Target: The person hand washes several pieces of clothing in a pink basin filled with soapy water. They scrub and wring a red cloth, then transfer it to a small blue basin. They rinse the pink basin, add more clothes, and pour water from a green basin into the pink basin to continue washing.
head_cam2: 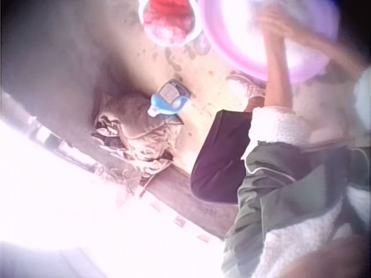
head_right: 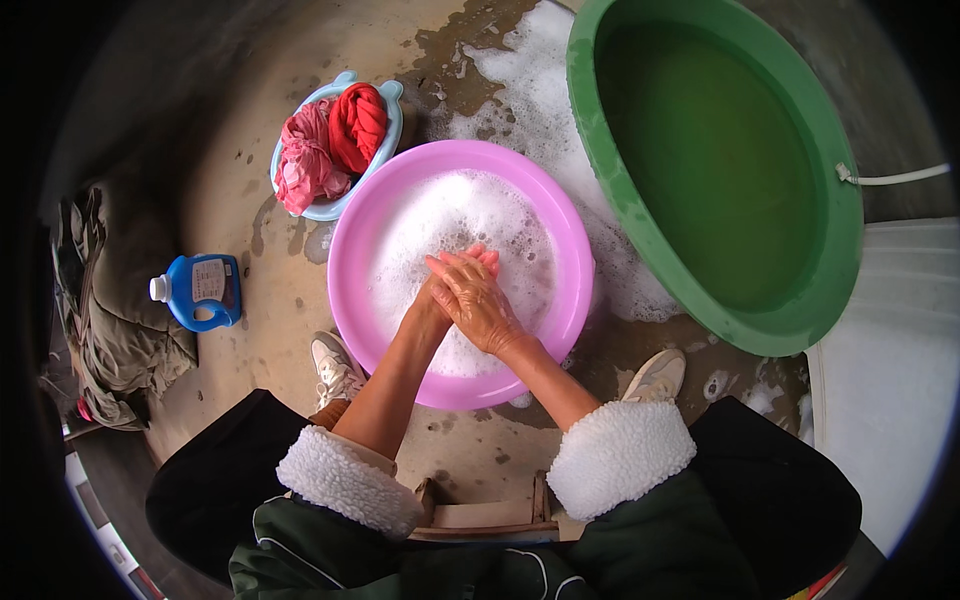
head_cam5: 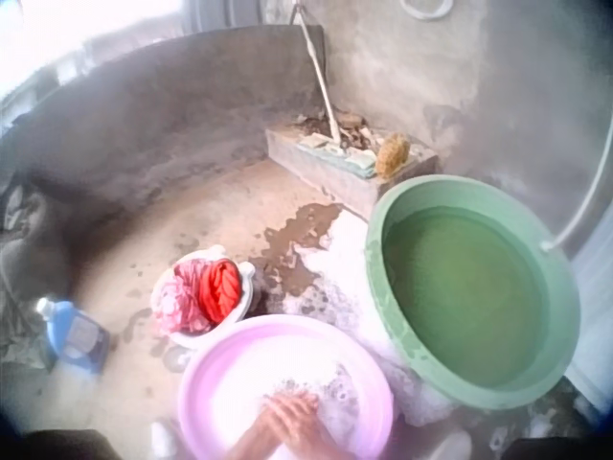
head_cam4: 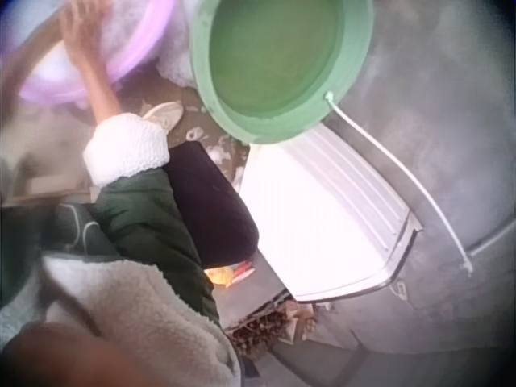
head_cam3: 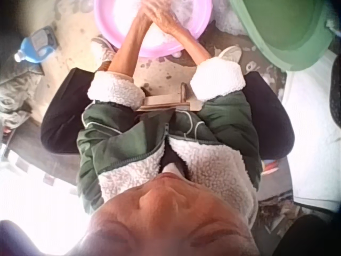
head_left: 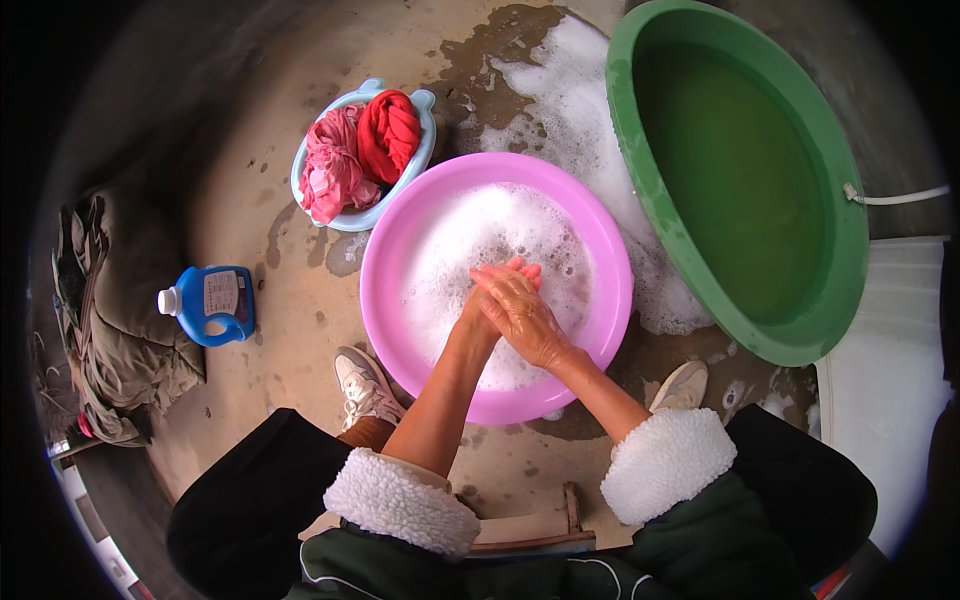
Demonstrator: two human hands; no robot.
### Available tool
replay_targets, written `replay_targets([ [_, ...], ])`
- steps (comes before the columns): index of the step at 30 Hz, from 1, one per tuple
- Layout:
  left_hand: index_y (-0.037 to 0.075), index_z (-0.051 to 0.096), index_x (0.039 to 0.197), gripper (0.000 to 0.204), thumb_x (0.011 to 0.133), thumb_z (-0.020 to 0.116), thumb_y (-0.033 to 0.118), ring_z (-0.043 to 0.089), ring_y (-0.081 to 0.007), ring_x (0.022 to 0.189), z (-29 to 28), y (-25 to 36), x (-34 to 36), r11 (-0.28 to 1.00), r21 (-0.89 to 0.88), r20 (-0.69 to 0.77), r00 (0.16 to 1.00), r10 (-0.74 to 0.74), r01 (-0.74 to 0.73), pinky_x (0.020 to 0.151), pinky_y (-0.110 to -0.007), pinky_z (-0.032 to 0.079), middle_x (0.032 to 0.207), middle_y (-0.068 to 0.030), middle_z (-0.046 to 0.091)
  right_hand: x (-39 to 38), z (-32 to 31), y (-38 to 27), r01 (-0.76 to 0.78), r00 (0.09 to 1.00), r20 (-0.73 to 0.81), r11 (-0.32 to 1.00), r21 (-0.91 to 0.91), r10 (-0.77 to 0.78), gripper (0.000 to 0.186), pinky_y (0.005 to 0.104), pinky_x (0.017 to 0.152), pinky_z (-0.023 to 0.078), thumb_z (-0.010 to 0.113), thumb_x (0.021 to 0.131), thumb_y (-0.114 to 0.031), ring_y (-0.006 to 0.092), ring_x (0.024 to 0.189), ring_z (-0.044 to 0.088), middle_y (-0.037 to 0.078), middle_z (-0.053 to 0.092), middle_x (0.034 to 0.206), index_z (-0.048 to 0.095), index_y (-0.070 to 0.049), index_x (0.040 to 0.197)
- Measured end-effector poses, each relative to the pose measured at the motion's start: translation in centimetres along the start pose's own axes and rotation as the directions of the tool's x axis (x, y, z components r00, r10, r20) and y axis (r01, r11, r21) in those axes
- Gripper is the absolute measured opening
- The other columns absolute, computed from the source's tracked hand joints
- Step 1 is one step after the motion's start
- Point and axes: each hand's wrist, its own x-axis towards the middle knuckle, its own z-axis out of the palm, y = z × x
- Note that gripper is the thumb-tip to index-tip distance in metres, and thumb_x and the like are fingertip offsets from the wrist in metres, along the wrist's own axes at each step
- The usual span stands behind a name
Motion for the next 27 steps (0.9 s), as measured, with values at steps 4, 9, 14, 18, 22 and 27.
replay_targets([
  [4,0.003,0.049,0.128,0.04,0.096,0.051,0.026,0.06,-0.0262,0.106,2.2,3.1,-3.3,0.888,0.459,0.014,0.999,0.029,-0.032,0.089,-0.04,0.05,0.117,-0.0149,0.058,0.2,-2.3,0.9,-0.053,0.993,0.079,0.927,-0.371,0.089,0.044,0.0445,0.105,0.035,0.053,0.095,-0.033,0.0318,0.126,0.044,0.015,0.045,0.138,0.052,-0.01,0.132],
  [9,0.007,0.057,0.125,0.034,0.096,0.053,0.025,0.059,-0.0242,0.108,3.2,7.7,-5.0,0.246,0.969,-0.086,0.974,0.208,0.033,0.088,-0.038,0.049,0.117,-0.0126,0.06,-0.3,-6.6,2.7,-0.223,0.956,0.062,0.852,-0.473,0.285,0.038,0.0436,0.098,0.04,0.062,0.088,-0.02,0.0309,0.118,0.05,0.015,0.05,0.128,0.056,-0.005,0.123],
  [14,0.005,0.066,0.105,0.025,0.081,0.068,0.01,0.063,-0.0291,0.093,1.0,10.8,-7.1,-0.423,0.899,0.354,0.751,0.557,-0.11,0.081,-0.036,0.05,0.103,-0.0157,0.064,-2.5,-10.0,3.6,-0.264,0.919,-0.373,0.899,-0.349,0.126,0.032,0.0405,0.087,0.047,0.068,0.08,-0.005,0.0338,0.105,0.054,0.014,0.051,0.114,0.056,-0.004,0.109],
  [18,0.005,0.063,0.106,0.03,0.078,0.071,0.01,0.059,-0.0359,0.1,-0.1,12.9,-8.9,-0.481,0.877,0.322,0.74,0.59,0.001,0.087,-0.041,0.047,0.106,-0.0172,0.061,-4.7,-10.4,3.4,-0.426,0.868,-0.43,0.819,-0.383,0.25,0.05,0.0429,0.089,0.047,0.07,0.079,-0.01,0.0341,0.111,0.051,0.014,0.05,0.114,0.045,-0.009,0.123],
  [22,0.004,0.062,0.11,0.034,0.078,0.072,0.011,0.058,-0.0366,0.103,0.7,13.1,-10.0,-0.49,0.872,0.328,0.76,0.561,-0.014,0.09,-0.041,0.046,0.109,-0.0192,0.059,-6.0,-10.1,3.5,-0.611,0.792,-0.307,0.702,-0.367,0.528,0.075,0.0468,0.095,0.045,0.067,0.083,-0.019,0.0362,0.119,0.05,0.019,0.05,0.127,0.023,-0.015,0.144],
  [27,0.007,0.057,0.122,0.047,0.079,0.073,0.015,0.054,-0.0379,0.112,1.4,13.9,-11.2,-0.494,0.869,0.294,0.779,0.554,0.024,0.094,-0.042,0.045,0.119,-0.0225,0.054,-7.5,-9.3,3.5,-0.723,0.683,-0.215,0.603,-0.337,0.698,0.082,0.0489,0.095,0.045,0.063,0.085,-0.022,0.0409,0.11,0.057,0.026,0.057,0.12,0.011,-0.017,0.149],
])
